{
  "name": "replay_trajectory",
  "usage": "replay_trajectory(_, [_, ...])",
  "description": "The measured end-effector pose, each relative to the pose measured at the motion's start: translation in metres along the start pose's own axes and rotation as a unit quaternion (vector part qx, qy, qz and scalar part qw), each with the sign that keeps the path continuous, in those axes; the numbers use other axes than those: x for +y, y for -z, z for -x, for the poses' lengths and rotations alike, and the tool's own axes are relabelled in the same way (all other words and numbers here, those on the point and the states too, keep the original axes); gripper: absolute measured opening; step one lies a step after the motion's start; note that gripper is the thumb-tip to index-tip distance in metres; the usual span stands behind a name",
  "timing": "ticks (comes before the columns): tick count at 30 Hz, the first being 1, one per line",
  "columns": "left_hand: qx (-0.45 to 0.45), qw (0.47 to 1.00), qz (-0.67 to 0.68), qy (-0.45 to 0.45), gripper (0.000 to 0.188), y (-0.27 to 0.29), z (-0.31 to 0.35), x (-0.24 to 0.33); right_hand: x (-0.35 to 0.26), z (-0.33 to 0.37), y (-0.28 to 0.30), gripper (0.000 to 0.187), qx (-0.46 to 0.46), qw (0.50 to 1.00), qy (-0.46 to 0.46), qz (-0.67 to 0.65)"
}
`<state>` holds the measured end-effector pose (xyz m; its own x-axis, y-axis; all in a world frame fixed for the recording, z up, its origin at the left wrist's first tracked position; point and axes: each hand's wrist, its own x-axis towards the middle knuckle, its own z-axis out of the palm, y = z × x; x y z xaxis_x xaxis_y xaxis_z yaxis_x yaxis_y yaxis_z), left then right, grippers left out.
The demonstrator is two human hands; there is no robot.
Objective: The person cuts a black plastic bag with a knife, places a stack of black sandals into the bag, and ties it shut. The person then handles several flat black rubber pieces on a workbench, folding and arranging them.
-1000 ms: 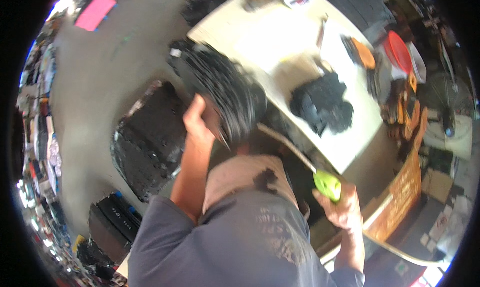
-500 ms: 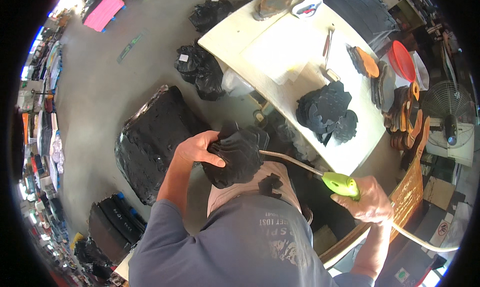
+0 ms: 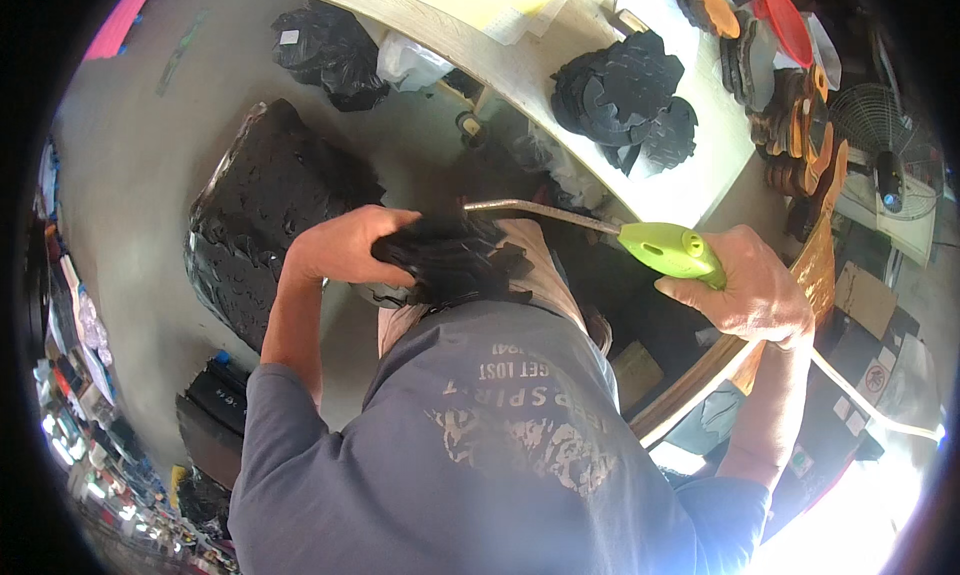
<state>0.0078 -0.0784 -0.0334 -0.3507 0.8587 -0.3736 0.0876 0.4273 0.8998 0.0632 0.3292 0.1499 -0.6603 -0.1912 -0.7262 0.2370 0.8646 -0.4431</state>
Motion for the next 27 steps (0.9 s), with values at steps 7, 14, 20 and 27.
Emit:
replay_trajectory(7, [0.069, 0.933, 0.353, -0.021, 0.073, 0.006, 0.011, -0.038, 0.010, -0.001, -0.008, 0.047, 0.042, 0.999, -0.004, -0.015])
replay_trajectory(14, [0.134, 0.846, 0.503, -0.119, 0.084, -0.002, 0.003, -0.057, 0.012, 0.003, -0.014, 0.050, 0.092, 0.995, -0.022, -0.014])
replay_trajectory(20, [0.214, 0.805, 0.539, -0.128, 0.088, -0.013, -0.014, -0.068, 0.006, -0.002, -0.019, 0.047, 0.073, 0.995, 0.012, -0.074])
replay_trajectory(27, [0.267, 0.744, 0.588, -0.171, 0.081, -0.019, -0.028, -0.068, 0.004, 0.001, -0.033, 0.039, 0.098, 0.991, 0.022, -0.086])
